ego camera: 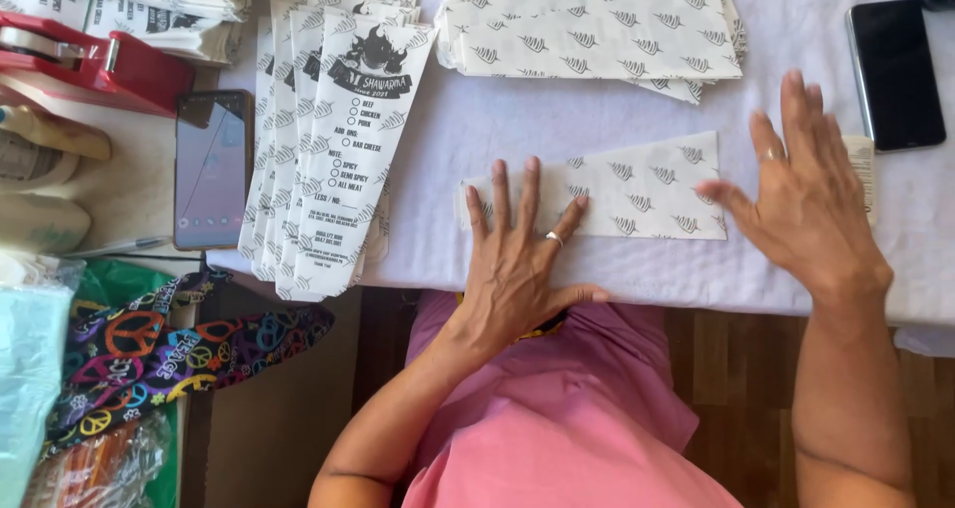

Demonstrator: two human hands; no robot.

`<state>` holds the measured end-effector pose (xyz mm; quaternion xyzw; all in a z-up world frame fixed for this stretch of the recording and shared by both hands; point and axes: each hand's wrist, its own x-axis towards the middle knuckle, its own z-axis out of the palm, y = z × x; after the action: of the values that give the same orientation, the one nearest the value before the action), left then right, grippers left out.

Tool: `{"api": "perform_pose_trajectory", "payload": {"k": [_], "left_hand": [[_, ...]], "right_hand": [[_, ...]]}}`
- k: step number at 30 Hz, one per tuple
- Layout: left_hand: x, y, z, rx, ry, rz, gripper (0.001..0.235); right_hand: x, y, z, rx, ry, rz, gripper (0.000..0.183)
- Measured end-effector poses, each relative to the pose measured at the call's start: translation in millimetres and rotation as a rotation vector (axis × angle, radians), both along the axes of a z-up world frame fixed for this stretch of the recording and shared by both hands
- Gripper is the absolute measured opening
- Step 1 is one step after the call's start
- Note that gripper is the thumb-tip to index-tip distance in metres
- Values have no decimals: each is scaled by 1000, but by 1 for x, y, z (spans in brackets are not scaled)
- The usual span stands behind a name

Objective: Folding pre-printed paper strips and applying glue to create packaging sleeves.

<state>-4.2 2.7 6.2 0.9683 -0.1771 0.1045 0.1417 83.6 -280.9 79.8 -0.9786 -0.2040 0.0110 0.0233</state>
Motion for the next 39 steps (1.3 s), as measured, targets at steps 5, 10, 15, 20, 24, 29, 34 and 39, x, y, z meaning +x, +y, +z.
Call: {"api": "perform_pose_trajectory", "payload": {"k": [5, 10, 15, 20, 24, 29, 34, 39], "left_hand": [[-29, -2, 2, -52, -87, -246, 62], [-22, 35, 35, -402, 58, -296, 10], [10, 126, 75, -1059, 115, 317, 32], [31, 178, 48, -509, -68, 497, 36], [46, 170, 15, 92, 14, 674, 41], [44, 91, -5, -216, -292, 158, 37], [36, 25, -4, -345, 13, -369, 40], [40, 24, -13, -236, -100, -378, 24]], "right_hand": [[47, 30, -13, 125, -313, 301, 58], [97, 63, -32, 275, -143, 381, 58], [78, 58, -63, 45, -503, 416, 42], [-13, 42, -71, 58, -506, 343, 35], [-43, 15, -42, 263, -299, 335, 51], [-45, -105, -53, 70, -367, -140, 52], [-39, -133, -45, 197, -74, -439, 95], [-36, -147, -67, 932, 121, -764, 33]]}}
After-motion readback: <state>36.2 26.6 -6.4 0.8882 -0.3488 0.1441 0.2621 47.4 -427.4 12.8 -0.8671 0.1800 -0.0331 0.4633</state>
